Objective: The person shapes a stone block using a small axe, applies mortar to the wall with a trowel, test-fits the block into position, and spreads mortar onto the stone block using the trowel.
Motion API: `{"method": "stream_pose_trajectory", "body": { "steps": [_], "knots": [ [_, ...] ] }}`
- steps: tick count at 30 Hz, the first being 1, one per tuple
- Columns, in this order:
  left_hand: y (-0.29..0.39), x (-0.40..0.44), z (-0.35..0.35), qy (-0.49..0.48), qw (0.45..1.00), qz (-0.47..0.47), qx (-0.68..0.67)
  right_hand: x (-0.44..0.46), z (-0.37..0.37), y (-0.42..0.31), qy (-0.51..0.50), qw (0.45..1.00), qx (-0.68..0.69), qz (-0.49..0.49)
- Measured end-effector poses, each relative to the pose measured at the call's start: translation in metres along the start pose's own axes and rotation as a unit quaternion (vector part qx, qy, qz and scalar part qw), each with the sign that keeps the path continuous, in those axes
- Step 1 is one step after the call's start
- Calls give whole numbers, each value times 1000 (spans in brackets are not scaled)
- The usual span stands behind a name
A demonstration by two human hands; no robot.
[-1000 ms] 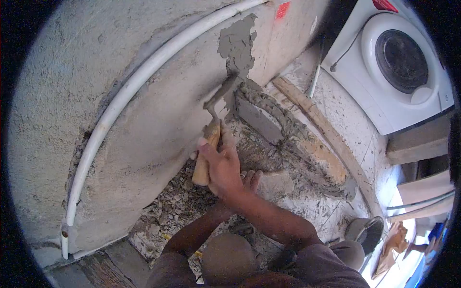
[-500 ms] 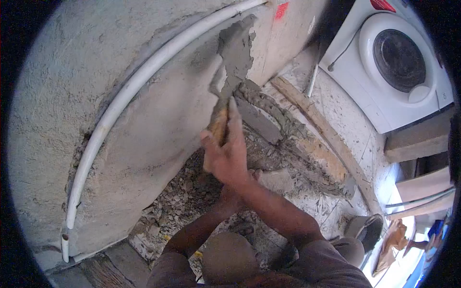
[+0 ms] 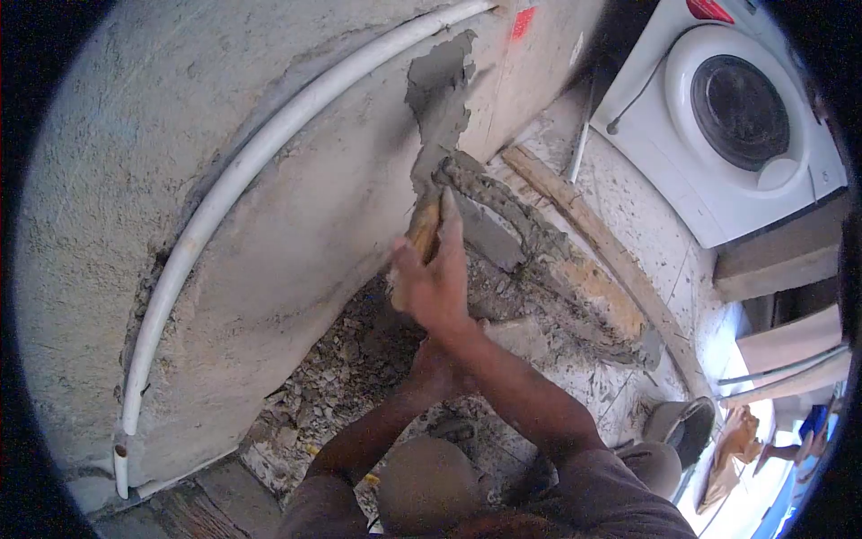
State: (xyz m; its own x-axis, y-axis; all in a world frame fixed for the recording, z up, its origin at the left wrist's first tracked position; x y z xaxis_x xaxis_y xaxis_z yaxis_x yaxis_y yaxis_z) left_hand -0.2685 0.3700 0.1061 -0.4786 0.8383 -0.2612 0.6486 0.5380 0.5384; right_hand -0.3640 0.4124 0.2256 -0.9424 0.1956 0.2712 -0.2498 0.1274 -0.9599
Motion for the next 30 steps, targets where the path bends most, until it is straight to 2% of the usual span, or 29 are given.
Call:
{"method": "stream_pose_trajectory", "body": {
  "steps": [3,5,6,8,9,10,11,12,13,14,15,18,23,25,26,28,30],
  "knots": [
    [2,0,-3,4,1000,6,18,11,-3,21,31,998,12,53],
    [-1,0,0,5,1000,11,17,7,12,0,9,995,-87,-44],
    [-4,1,5,10,1000,15,20,2,10,-4,9,995,-87,-41],
    [-19,7,32,19,998,26,58,-7,13,-18,-51,994,-68,-70],
    [-32,12,58,14,993,20,119,-14,16,-13,-51,994,-69,-68],
    [-44,18,85,7,983,7,185,-21,14,-1,-21,999,-14,-43],
    [-30,17,55,7,983,9,182,-25,11,8,8,999,40,-18],
    [-17,14,1,-42,996,-42,-66,-26,10,8,7,999,37,-16],
    [-12,10,-19,-88,942,-91,-310,-27,6,20,16,991,120,59],
    [-8,10,-18,-72,948,-70,-301,-31,3,31,27,970,201,134],
    [-5,7,-17,-51,972,-38,-226,-36,3,42,39,937,279,207],
    [-1,1,-9,-3,994,1,-112,-35,-2,46,59,925,322,194],
    [-3,-1,-7,20,996,-10,-81,-18,-2,42,43,918,329,218],
    [-1,3,-5,-13,990,49,-132,-12,8,43,24,912,333,239],
    [0,2,-5,-14,990,50,-133,-7,13,44,33,929,307,204],
    [2,-3,-17,79,980,80,-163,-5,19,44,42,944,280,170],
    [-1,-2,-13,82,981,65,-164,0,18,24,18,995,69,68]
  ]
}}
Point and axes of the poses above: each hand's wrist, its own x-axis towards the middle knuckle, its own z-axis out of the palm, y = z × x, the point moved 7 cm from there along x, towards the middle knuckle, and after that the axes turned 11 degrees about -y, right-handed, at the moved point
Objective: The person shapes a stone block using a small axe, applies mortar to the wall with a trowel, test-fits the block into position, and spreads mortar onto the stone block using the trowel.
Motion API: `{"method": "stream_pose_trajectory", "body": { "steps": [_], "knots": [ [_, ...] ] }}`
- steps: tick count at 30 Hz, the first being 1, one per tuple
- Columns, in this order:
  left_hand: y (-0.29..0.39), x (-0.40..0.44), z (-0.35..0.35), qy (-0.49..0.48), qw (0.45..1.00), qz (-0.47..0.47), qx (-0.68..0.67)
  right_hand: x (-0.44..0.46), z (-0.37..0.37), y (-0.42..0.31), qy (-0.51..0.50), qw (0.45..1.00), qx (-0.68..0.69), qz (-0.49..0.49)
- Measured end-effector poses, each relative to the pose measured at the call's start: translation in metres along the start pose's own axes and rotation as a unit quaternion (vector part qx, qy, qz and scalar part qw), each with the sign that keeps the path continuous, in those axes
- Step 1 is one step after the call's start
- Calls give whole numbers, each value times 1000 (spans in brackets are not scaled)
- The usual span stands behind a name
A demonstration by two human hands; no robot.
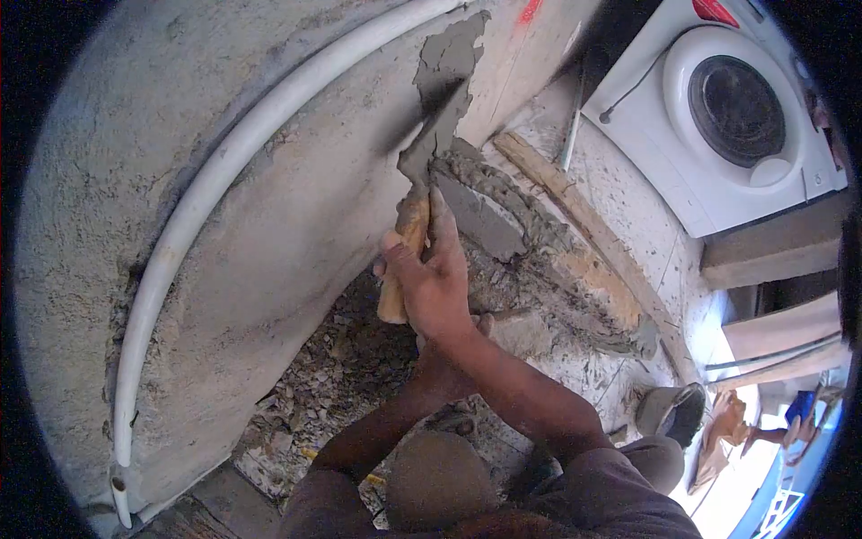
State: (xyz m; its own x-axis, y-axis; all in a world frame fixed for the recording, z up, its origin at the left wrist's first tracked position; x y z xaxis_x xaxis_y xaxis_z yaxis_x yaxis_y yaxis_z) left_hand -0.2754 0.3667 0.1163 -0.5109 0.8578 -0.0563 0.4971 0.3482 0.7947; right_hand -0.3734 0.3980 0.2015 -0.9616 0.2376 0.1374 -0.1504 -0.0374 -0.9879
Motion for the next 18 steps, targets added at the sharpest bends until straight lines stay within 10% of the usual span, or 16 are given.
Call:
{"method": "stream_pose_trajectory", "body": {
  "steps": [2,4,5,6,7,11,18],
  "knots": [
    [-8,0,15,2,1000,-15,-3,-8,0,-12,-15,1000,-11,4],
    [-31,-2,28,146,869,22,-473,-12,-13,-28,-31,999,-25,9],
    [-22,-2,14,146,868,24,-474,-13,-25,-49,-67,981,-166,-75],
    [4,5,0,10,994,-6,-112,-16,-36,-71,-101,934,-302,-160],
    [14,7,4,-127,954,-37,268,-18,-55,-82,-149,919,-336,-140],
    [16,10,-2,-98,967,-75,222,-64,-181,-107,-217,887,-406,-37],
    [21,12,1,-145,949,-94,264,-267,-391,-152,80,912,-330,229]
  ]
}}
Point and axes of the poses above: each hand's wrist, its own x-axis towards the middle knuckle, its own z-axis out of the palm, y = z × x, the point moved 7 cm from there along x, towards the middle knuckle, and after that the axes turned 11 degrees about -y, right-handed, at the moved point
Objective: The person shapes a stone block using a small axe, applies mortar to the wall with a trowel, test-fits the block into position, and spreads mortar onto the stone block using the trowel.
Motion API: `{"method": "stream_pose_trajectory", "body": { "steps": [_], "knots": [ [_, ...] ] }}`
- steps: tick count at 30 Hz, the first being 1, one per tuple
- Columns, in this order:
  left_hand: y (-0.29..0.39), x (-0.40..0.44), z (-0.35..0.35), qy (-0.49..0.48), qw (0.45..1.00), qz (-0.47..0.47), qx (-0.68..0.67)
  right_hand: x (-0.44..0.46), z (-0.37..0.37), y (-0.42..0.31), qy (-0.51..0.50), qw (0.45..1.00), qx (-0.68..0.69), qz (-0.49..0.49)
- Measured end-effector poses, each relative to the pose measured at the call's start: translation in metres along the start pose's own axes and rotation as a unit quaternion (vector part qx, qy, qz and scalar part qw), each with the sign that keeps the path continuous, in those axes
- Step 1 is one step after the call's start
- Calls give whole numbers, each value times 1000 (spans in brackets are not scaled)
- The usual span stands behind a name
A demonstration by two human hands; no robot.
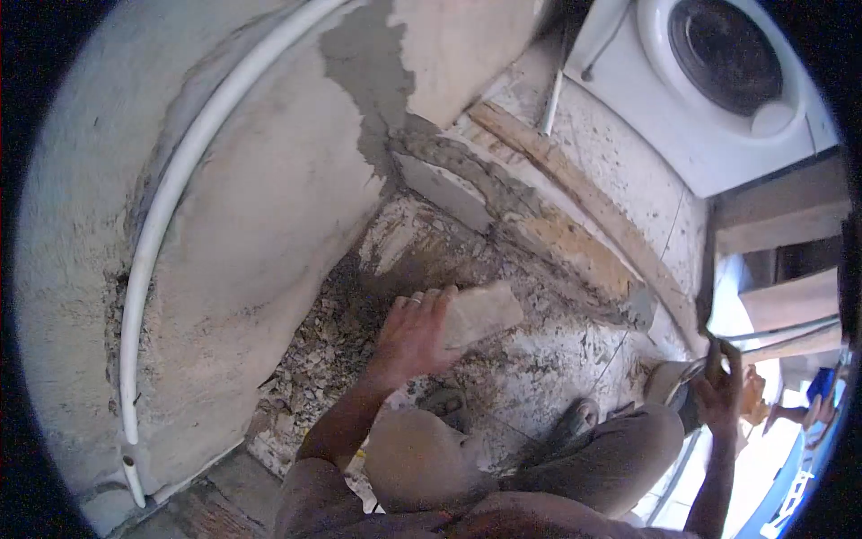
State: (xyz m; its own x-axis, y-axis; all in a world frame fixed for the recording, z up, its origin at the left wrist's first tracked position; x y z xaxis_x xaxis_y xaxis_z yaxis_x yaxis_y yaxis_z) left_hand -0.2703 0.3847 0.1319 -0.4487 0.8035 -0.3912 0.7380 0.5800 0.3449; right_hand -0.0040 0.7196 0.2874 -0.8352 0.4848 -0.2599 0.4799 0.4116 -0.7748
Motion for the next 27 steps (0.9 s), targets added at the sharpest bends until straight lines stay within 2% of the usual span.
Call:
{"method": "stream_pose_trajectory", "body": {
  "steps": [2,4,5,6,8,9,10,14,15,16,17,18,19,20,22,24,26,27],
  "knots": [
    [-3,3,0,-50,998,-23,1,-57,-40,69,67,985,151,51],
    [-4,5,3,-54,997,-41,-43,-115,-77,98,65,967,2,246],
    [3,5,4,-78,995,-43,-42,-145,-95,134,84,955,5,284],
    [5,5,-3,-73,994,-78,-15,-162,-105,149,71,957,10,282],
    [8,6,-8,-76,989,-124,26,-188,-124,171,71,904,-42,420],
    [11,8,-9,-49,991,-109,59,-204,-133,204,76,916,14,393],
    [17,10,-12,-21,991,-89,93,-207,-138,221,24,924,-57,378],
    [41,36,6,-42,996,-48,58,-205,-141,296,-68,887,-97,447],
    [46,45,12,-48,997,-36,46,-191,-131,313,-167,912,-259,272],
    [48,53,14,-55,998,-26,33,-198,-133,335,-79,895,-85,430],
    [49,63,17,-62,997,-18,31,-160,-130,285,-132,873,-185,431],
    [51,77,20,-77,996,-8,36,-148,-135,263,-62,920,-193,335],
    [52,88,21,-83,996,-3,44,-145,-139,255,-37,925,-214,311],
    [51,95,20,-85,995,-4,51,-154,-146,249,43,938,-275,205],
    [49,103,14,-93,993,-14,67,-177,-150,231,144,948,-215,184],
    [48,103,8,-94,992,-28,81,-212,-122,232,145,975,-58,157],
    [49,111,5,-102,990,-30,91,-240,-53,250,98,958,163,216],
    [47,115,4,-106,989,-34,93,-250,-15,255,69,950,191,238]
  ]
}}
Point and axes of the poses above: each hand's wrist, its own x-axis towards the middle knuckle, its own z-axis out of the palm, y = z × x, the point moved 7 cm from there along x, towards the middle knuckle, and after that the axes turned 11 degrees about -y, right-handed, at the moved point
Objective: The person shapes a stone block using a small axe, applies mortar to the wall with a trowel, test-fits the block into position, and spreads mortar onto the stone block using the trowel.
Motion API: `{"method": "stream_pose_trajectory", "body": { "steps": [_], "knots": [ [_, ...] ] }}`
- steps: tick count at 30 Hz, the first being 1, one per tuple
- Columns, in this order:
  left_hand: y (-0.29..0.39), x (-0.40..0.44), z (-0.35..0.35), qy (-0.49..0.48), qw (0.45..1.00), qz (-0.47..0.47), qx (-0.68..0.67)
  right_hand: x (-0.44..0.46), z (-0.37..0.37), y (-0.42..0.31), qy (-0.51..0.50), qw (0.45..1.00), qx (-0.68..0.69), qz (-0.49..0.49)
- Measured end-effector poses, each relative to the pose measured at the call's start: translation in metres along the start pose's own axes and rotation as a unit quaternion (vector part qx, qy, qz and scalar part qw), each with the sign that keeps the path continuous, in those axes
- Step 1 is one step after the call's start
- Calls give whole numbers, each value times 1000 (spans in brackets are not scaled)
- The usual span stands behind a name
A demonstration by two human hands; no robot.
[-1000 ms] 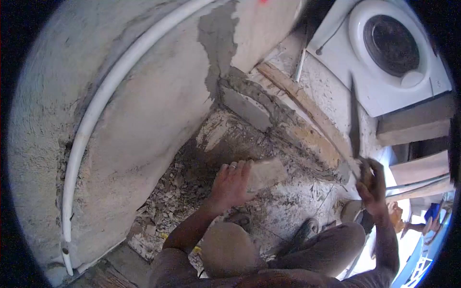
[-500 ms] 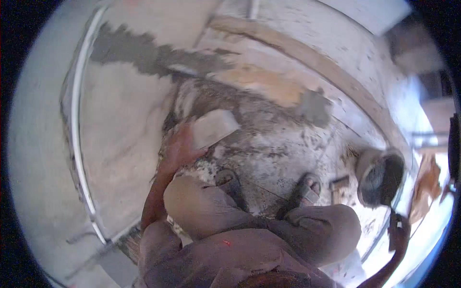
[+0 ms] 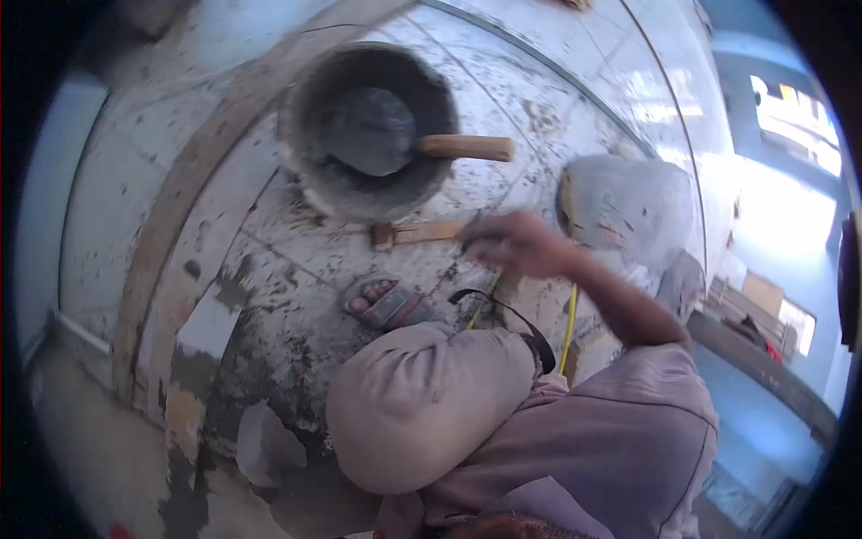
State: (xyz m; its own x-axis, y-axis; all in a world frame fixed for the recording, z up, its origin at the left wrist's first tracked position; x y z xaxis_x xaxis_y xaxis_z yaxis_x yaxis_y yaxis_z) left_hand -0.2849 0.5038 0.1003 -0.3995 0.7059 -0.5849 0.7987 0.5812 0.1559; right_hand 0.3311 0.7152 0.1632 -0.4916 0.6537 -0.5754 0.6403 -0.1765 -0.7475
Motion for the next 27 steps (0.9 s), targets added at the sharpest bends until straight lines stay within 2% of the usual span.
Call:
{"method": "stream_pose_trajectory", "body": {
  "steps": [1,3,5,7,8,9,11,12,14,15,17,18,19,20,21,22,23,25,26,27],
  "knots": [
    [-1,1,-4,-4,1000,1,2,-7,38,31,-3,1000,14,26],
    [-5,5,-10,-12,1000,-2,6,-17,104,80,-65,982,134,118],
    [-12,-1,-22,-14,1000,-12,-3,-18,152,116,-79,984,120,110],
    [-12,-22,-35,-7,999,-42,-25,-4,166,112,-98,983,108,111],
    [-9,-31,-37,-2,998,-54,-38,11,158,92,-112,977,151,99],
    [-4,-42,-39,8,997,-61,-54,31,151,70,-142,982,118,48],
    [10,-55,-31,28,993,-71,-89,63,175,91,-188,967,169,36],
    [8,-60,-22,30,989,-86,-117,87,185,70,-239,959,154,-5],
    [-3,-70,-8,31,975,-123,-182,110,204,52,-272,880,374,109],
    [-17,-78,-7,36,966,-138,-216,126,215,41,-298,878,363,96],
    [-33,-93,-8,53,952,-163,-254,152,247,24,-412,880,226,71],
    [-38,-104,-3,68,924,-150,-344,157,267,23,-423,879,212,61],
    [-42,-109,-1,83,888,-136,-430,168,292,15,-465,875,137,6],
    [-50,-118,3,100,883,-143,-435,178,313,1,-501,862,61,-53],
    [-59,-124,15,100,851,-137,-496,183,317,-34,-510,856,49,-63],
    [-64,-128,22,101,817,-127,-554,176,320,-83,-568,819,53,-63],
    [-62,-135,22,117,813,-130,-556,167,329,-116,-622,778,56,-61],
    [-46,-145,34,109,700,-99,-698,177,357,-139,-606,789,9,-102],
    [-63,-157,55,124,685,-135,-705,183,369,-146,-580,803,-29,-135],
    [-63,-163,61,137,680,-128,-709,186,387,-146,-579,801,-42,-144]
  ]
}}
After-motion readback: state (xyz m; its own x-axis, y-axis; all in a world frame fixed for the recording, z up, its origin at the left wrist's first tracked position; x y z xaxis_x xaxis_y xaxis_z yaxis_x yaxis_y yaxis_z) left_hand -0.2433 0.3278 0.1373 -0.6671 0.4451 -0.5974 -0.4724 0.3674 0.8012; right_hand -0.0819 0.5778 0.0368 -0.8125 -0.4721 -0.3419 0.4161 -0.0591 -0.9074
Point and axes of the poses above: each hand's wrist, its own x-axis towards the middle knuckle, its own z-axis out of the palm, y = z × x, the point moved 7 cm from there along x, towards the middle knuckle, and after that the axes turned 11 degrees about -y, right-handed, at the moved point
